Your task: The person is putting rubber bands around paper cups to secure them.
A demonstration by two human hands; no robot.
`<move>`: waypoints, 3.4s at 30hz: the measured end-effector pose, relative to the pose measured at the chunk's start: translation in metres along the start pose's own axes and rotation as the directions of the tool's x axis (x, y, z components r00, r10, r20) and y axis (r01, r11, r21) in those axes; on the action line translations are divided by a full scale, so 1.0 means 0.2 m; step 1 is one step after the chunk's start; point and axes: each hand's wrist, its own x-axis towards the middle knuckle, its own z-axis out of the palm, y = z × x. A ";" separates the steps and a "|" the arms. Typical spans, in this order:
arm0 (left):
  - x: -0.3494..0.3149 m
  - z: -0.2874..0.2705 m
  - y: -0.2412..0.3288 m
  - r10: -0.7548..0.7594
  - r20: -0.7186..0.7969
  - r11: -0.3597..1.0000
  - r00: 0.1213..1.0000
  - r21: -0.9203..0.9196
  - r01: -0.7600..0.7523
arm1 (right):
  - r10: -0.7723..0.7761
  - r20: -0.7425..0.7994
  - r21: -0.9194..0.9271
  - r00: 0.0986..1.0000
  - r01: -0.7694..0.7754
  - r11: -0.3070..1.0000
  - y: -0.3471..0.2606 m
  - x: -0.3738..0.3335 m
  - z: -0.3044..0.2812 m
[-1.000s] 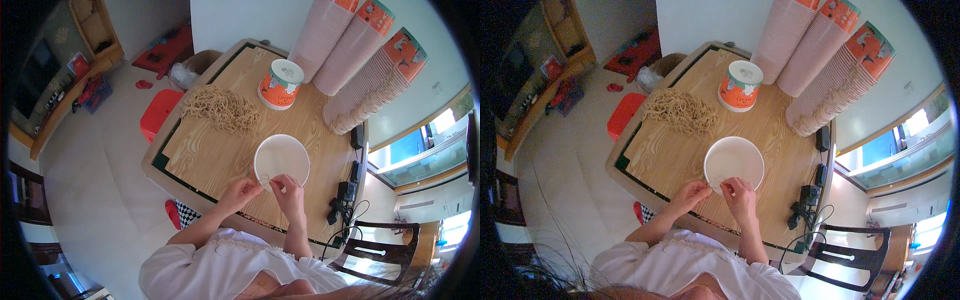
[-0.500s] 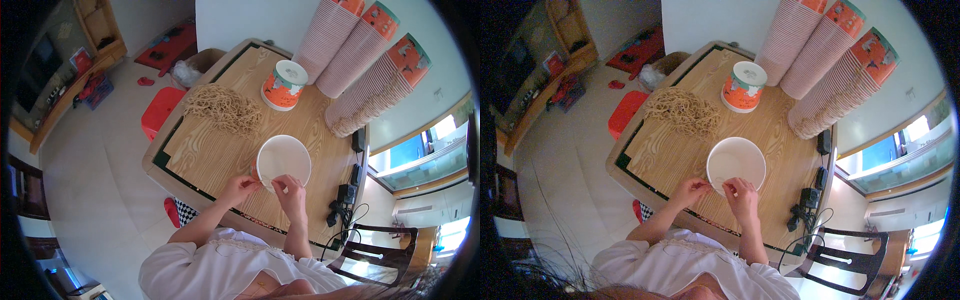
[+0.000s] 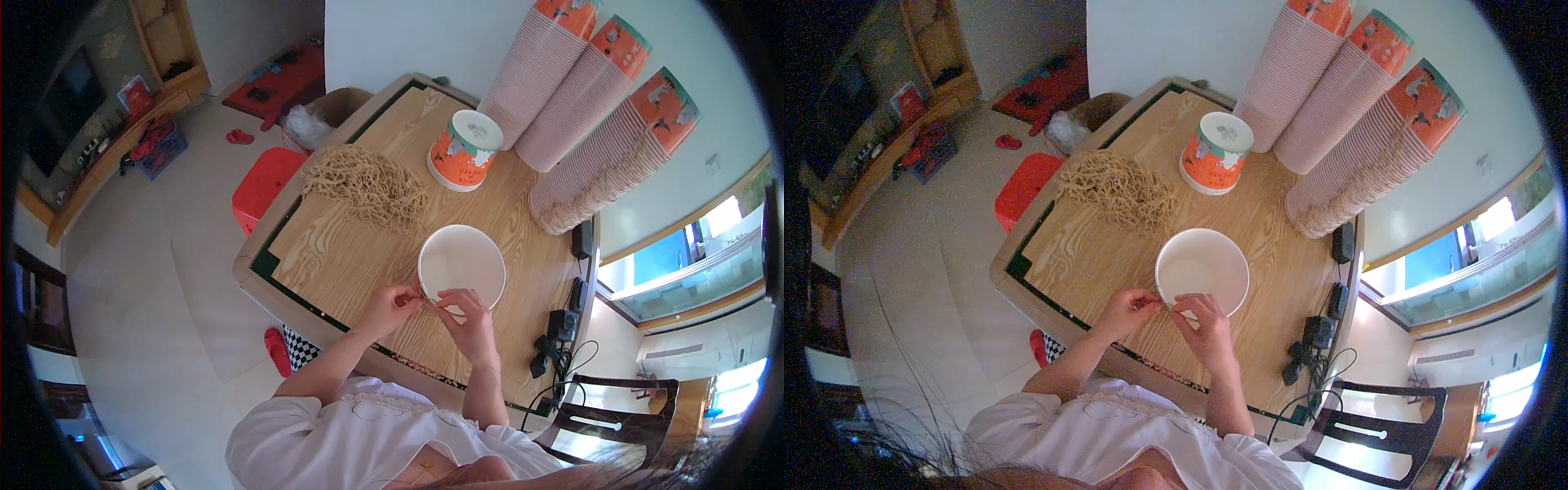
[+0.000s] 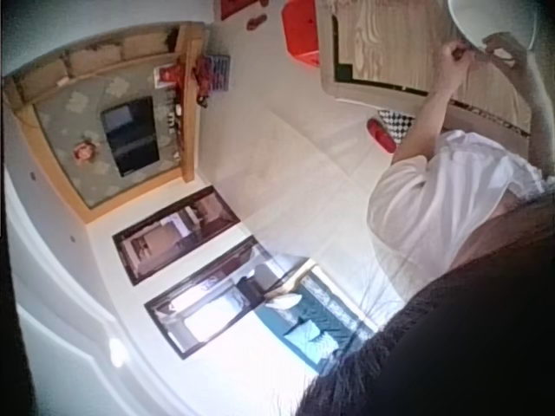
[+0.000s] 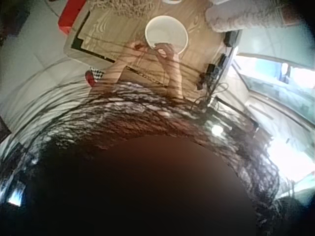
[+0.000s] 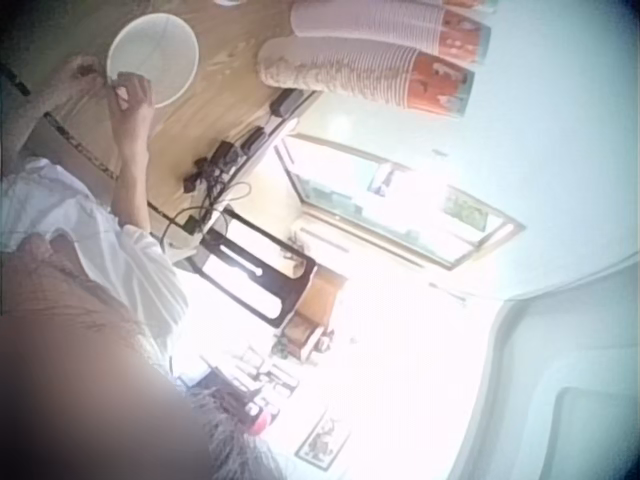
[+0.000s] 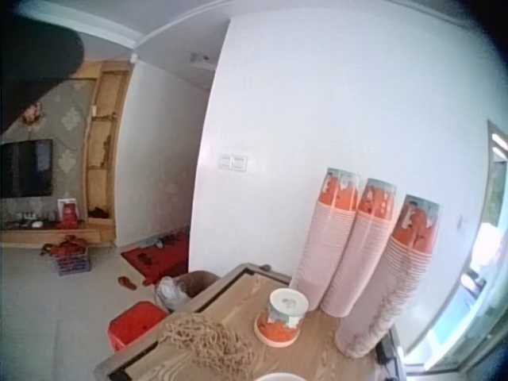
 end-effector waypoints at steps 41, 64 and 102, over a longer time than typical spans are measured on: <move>0.05 -0.05 0.00 -0.004 -0.096 0.997 0.995 -0.082 -0.004 | -0.056 0.028 -0.052 0.998 0.058 0.997 -0.02 0.08 0.01; 0.66 0.21 0.41 0.235 0.444 0.868 0.865 0.305 -0.392 | 0.125 -0.146 -0.145 0.981 -0.146 0.979 0.34 0.22 -0.33; 0.66 0.30 0.38 0.123 0.256 0.791 0.959 0.559 -0.251 | 0.311 -0.104 0.259 0.945 -0.276 0.925 0.63 0.15 -0.24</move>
